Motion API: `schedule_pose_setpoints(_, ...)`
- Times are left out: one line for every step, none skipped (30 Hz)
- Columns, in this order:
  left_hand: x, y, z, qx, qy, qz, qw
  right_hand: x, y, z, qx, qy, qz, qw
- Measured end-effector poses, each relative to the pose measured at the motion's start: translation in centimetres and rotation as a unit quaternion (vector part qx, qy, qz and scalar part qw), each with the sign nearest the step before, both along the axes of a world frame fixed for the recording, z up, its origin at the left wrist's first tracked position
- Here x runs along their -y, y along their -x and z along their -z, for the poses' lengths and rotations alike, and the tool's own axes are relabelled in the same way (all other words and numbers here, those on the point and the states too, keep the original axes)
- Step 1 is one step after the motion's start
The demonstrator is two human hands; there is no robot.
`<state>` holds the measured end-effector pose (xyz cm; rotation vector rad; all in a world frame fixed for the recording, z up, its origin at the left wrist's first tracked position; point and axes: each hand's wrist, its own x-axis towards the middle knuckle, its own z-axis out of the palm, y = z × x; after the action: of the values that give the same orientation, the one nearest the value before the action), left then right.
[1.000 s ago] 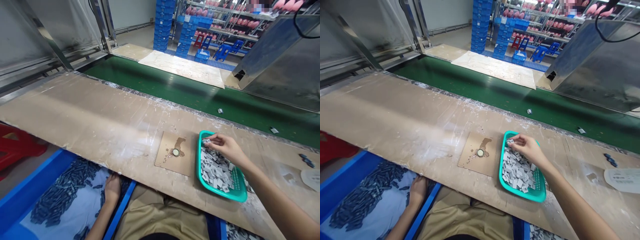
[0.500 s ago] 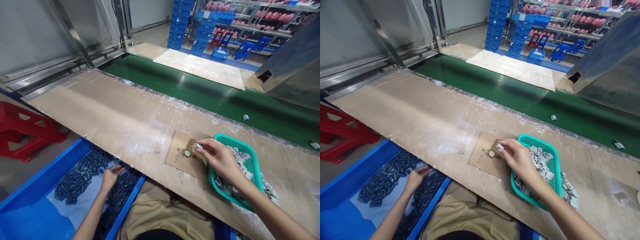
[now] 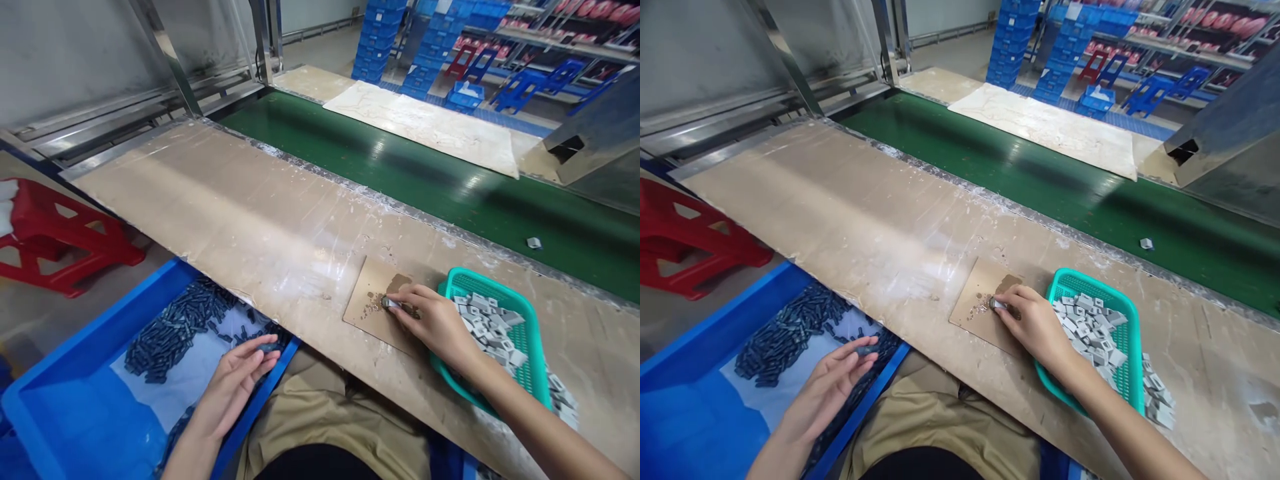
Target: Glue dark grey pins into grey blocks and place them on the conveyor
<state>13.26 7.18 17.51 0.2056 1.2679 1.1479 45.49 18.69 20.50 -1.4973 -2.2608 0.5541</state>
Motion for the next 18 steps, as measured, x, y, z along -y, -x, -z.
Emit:
schedule_pose_setpoints(-0.2, -0.9, -0.2, 0.015, -0.018, 0.003, 1.0, 0.1, 0.0, -0.3, -0.023, 0.015, 0.019, 0.999)
schedule_pose_setpoints(-0.6, -1.8, -0.3, 0.02, -0.039, 0.007, 0.999, 0.3, 0.0, -0.7, -0.058, 0.037, 0.044, 0.997)
schedule_pose_setpoints(-1.0, -2.7, -0.4, 0.014, -0.061, 0.011, 0.998, 0.5, 0.0, -1.1, -0.103, 0.067, 0.073, 0.99)
schedule_pose_setpoints(-1.4, -3.7, -0.5, 0.0, -0.083, 0.013, 0.996, 0.8, 0.1, -1.5, -0.153, 0.104, 0.101, 0.978)
schedule_pose_setpoints(-1.9, -4.7, -0.6, -0.02, -0.106, 0.012, 0.994, 1.1, 0.1, -1.9, -0.205, 0.144, 0.122, 0.96)
schedule_pose_setpoints(-2.5, -5.7, -0.8, -0.041, -0.126, 0.008, 0.991, 1.5, 0.2, -2.4, -0.252, 0.183, 0.136, 0.941)
schedule_pose_setpoints(-3.0, -6.7, -1.0, -0.055, -0.144, 0.001, 0.988, 1.8, 0.4, -2.7, -0.291, 0.216, 0.142, 0.921)
schedule_pose_setpoints(-3.5, -7.7, -1.2, -0.059, -0.157, -0.004, 0.986, 2.2, 0.6, -3.1, -0.322, 0.239, 0.142, 0.905)
schedule_pose_setpoints(-3.9, -8.6, -1.5, -0.054, -0.166, -0.007, 0.985, 2.6, 0.8, -3.4, -0.345, 0.253, 0.14, 0.893)
schedule_pose_setpoints(-4.2, -9.5, -1.8, -0.042, -0.171, -0.007, 0.984, 2.9, 1.1, -3.7, -0.361, 0.261, 0.137, 0.885)
schedule_pose_setpoints(-4.5, -10.3, -2.2, -0.026, -0.174, -0.001, 0.984, 3.3, 1.5, -3.9, -0.371, 0.262, 0.135, 0.88)
schedule_pose_setpoints(-4.7, -11.0, -2.5, -0.008, -0.175, 0.009, 0.984, 3.6, 1.8, -4.2, -0.375, 0.26, 0.134, 0.88)
schedule_pose_setpoints(-4.8, -11.6, -2.9, 0.007, -0.175, 0.022, 0.984, 3.9, 2.1, -4.5, -0.373, 0.253, 0.136, 0.882)
schedule_pose_setpoints(-4.8, -12.1, -3.2, 0.019, -0.174, 0.034, 0.984, 4.1, 2.4, -4.7, -0.368, 0.243, 0.139, 0.887)
schedule_pose_setpoints(-4.8, -12.5, -3.4, 0.03, -0.171, 0.045, 0.984, 4.4, 2.6, -5.0, -0.362, 0.234, 0.139, 0.892)
schedule_pose_setpoints(-4.8, -12.9, -3.7, 0.037, -0.171, 0.05, 0.983, 4.6, 2.8, -5.2, -0.357, 0.224, 0.139, 0.896)
schedule_pose_setpoints(-4.8, -13.1, -3.9, 0.04, -0.173, 0.05, 0.983, 4.8, 2.9, -5.3, -0.352, 0.217, 0.138, 0.9)
schedule_pose_setpoints(-4.8, -13.3, -4.0, 0.038, -0.179, 0.046, 0.982, 4.9, 3.0, -5.4, -0.349, 0.214, 0.137, 0.902)
